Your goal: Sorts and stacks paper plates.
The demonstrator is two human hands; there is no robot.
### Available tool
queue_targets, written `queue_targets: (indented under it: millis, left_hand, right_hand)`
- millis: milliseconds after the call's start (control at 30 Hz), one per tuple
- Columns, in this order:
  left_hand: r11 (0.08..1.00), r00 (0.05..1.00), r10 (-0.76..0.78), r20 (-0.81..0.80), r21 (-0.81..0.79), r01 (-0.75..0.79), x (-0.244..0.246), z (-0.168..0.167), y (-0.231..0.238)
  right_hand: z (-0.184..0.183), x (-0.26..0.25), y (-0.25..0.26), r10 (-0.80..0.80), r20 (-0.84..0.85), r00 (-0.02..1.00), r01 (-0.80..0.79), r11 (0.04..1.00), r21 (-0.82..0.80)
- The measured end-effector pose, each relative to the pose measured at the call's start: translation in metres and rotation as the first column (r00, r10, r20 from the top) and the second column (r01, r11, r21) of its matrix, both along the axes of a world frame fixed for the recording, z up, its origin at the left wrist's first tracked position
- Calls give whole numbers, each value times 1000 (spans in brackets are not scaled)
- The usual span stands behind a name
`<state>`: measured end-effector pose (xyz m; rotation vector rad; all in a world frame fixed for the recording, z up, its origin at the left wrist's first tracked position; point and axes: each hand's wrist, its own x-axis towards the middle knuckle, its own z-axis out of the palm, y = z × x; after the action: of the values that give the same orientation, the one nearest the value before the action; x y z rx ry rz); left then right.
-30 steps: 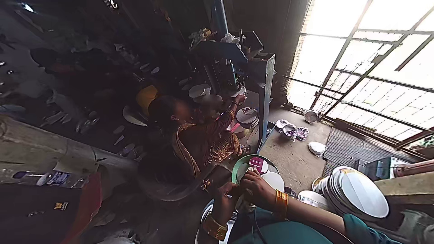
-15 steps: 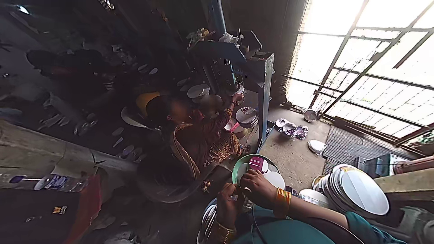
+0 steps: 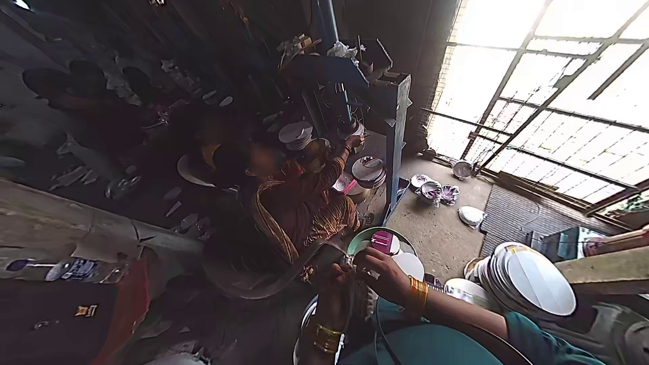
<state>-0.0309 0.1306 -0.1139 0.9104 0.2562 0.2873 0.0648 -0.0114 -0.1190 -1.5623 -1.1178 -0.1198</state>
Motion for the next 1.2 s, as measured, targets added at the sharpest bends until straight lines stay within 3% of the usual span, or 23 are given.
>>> queue_targets:
  millis: [67,233,333,467,700,800,867,933,1033,1133,1200]
  left_hand:
    - [1000,1000,5,-2,2,-5,0,2,-2]
    - [954,994,109,-30,284,-96,-2,5,-11]
    - [962,996,73,-54,268,-56,-8,-6,-12]
    - [971,992,51,-119,239,-21,-13,-8,-15]
    - [987,971,38,-236,158,0,-20,-25,-16]
    - [990,952,43,-303,140,0,-22,-29,-18]
    - [990,941,9,-338,133,38,-21,-27,-16]
    - [971,938,-75,-337,189,146,-23,-25,-12]
    - [946,940,-142,-309,237,220,-25,-23,-11]
    - [926,926,-197,-323,249,284,-24,-24,-5]
    - [868,926,-232,-299,366,336,-24,-29,1]
  right_hand:
    - [0,1,0,-28,112,993,28,1000,-2]
    - [3,-2,-2,-75,215,974,92,993,-69]
    - [4,-5,-4,-84,226,971,120,981,-153]
    - [9,-3,-11,36,113,993,-6,967,-255]
    - [-7,3,-22,101,288,952,-13,956,-293]
    - [-9,3,-27,169,156,973,-108,936,-336]
    - [-4,11,-33,256,-43,966,-252,880,-402]
    - [0,25,-38,322,-141,936,-343,753,-562]
    - [-5,28,-33,372,-42,927,-290,645,-707]
    - [-22,27,-27,412,106,905,-239,698,-675]
    - [-32,22,-30,422,84,903,-281,727,-626]
